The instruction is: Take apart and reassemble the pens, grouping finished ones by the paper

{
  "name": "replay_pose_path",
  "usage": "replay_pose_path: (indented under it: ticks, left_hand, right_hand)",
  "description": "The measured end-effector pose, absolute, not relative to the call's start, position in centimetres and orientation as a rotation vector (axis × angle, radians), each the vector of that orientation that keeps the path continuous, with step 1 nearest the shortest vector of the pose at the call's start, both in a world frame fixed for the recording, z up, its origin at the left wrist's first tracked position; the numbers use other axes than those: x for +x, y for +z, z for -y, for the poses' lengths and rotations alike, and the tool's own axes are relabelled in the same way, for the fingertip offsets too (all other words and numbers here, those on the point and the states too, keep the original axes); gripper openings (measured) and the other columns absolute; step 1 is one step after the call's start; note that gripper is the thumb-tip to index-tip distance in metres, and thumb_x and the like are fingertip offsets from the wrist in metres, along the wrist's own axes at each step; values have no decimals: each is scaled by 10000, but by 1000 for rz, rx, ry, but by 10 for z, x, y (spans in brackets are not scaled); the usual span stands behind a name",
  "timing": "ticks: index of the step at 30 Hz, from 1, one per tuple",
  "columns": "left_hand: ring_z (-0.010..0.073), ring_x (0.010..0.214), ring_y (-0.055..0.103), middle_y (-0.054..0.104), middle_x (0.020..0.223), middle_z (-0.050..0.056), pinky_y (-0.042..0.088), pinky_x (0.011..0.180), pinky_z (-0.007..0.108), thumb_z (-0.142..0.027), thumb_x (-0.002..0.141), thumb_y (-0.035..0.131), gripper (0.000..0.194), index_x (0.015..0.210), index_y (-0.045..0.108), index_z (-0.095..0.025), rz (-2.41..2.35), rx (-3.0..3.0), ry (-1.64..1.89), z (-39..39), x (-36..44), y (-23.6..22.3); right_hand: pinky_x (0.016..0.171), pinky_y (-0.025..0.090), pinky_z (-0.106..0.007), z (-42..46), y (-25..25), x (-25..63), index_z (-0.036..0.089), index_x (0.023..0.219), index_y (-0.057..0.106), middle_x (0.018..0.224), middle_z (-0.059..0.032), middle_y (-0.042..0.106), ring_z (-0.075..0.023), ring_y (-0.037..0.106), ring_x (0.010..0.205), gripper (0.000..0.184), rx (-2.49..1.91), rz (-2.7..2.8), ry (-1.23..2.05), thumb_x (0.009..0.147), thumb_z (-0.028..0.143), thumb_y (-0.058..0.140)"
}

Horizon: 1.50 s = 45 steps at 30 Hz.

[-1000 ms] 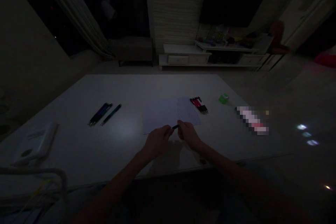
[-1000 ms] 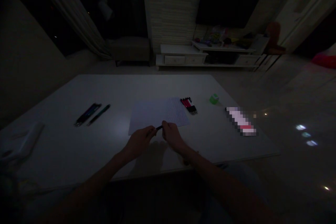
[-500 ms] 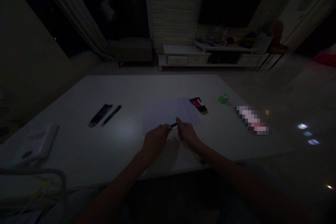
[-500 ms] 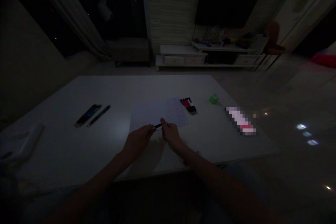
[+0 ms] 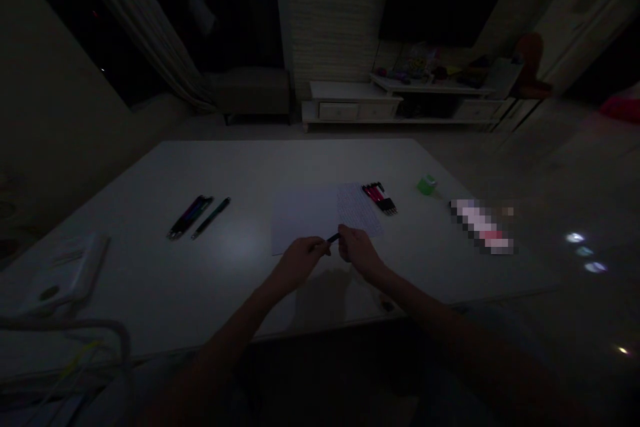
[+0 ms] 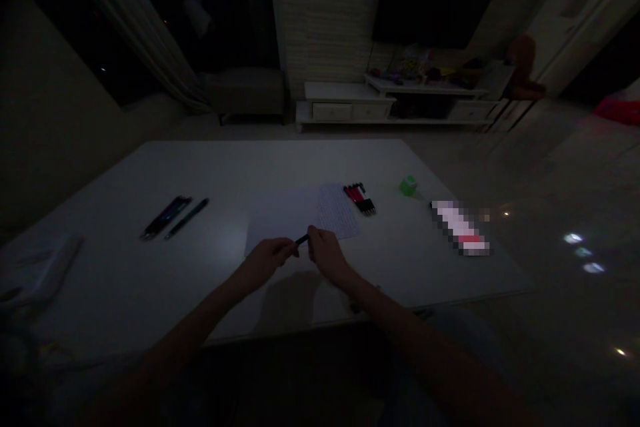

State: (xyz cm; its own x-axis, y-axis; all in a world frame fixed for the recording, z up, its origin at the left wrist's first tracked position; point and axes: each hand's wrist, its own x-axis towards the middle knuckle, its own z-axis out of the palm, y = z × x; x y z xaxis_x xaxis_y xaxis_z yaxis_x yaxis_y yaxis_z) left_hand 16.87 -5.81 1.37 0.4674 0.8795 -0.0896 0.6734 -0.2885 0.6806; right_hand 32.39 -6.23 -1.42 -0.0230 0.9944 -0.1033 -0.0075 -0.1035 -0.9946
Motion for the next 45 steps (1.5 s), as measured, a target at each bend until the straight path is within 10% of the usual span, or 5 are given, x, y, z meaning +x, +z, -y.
replay_pose_path:
  ticks: [8,45]
  left_hand:
    - [137,670,544,626,761,14,329,578,226,-421,883,357,321,882,597,-209,-1354,2247,433,52,151,16]
    - [156,768,589,637,879,19,369,619,235,-364,904,361,240,926,560,-233,-1426,2496,293,57,154,13]
  right_hand:
    - [402,254,-195,54,-9,335,126,641,556,526,6,482,-65,403,423,410,-1247,1277,1521,751,517,495]
    - [386,366,-163,52,-8,344,113,794,607,669,-58,644,-76,555,454,337,-1319,1477,1444,779,443,540]
